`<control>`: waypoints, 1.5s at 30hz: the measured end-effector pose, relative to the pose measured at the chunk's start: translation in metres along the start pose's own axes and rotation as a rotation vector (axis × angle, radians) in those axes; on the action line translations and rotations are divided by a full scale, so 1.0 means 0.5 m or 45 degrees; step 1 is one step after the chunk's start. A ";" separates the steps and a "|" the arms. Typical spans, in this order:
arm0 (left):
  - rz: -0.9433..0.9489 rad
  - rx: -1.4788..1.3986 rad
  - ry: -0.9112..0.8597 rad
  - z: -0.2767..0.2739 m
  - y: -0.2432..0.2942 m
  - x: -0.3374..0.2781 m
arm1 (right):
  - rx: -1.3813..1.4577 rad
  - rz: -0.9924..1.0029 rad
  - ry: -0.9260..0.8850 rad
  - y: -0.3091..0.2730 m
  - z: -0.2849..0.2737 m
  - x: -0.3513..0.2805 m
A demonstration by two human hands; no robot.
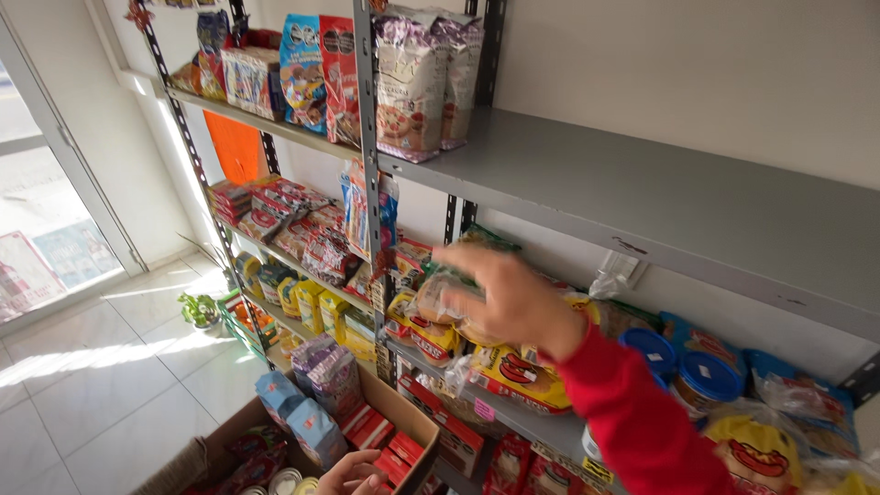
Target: The person takes various grocery items including flour bags, canned goods, and boxes from a cardboard shipping box on the floor and places them onto a metal shelving unit, organizing them alongside existing products.
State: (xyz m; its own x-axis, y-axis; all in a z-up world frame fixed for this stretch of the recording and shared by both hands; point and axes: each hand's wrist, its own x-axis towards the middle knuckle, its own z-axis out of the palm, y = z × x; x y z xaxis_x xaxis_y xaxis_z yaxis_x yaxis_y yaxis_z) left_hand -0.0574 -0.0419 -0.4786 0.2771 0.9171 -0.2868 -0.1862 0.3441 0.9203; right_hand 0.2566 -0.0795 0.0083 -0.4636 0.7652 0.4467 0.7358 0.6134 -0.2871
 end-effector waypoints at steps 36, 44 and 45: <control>-0.025 0.532 0.366 -0.253 -0.193 -0.306 | 0.771 0.870 -0.359 0.155 0.817 -0.264; -0.022 0.531 0.317 -0.315 -0.146 -0.259 | 0.469 0.877 -0.103 0.286 0.999 -0.012; -0.017 0.529 0.294 -0.320 -0.142 -0.253 | 0.438 0.835 -0.040 0.281 1.002 0.023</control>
State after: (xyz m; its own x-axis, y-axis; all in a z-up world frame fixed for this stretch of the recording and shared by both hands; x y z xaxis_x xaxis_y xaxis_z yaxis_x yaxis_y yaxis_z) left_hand -0.2303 -0.1503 -0.5503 0.0515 0.9501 -0.3078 0.2218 0.2896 0.9311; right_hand 0.1073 0.1135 -0.4516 0.0005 0.9976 0.0694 0.6727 0.0510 -0.7382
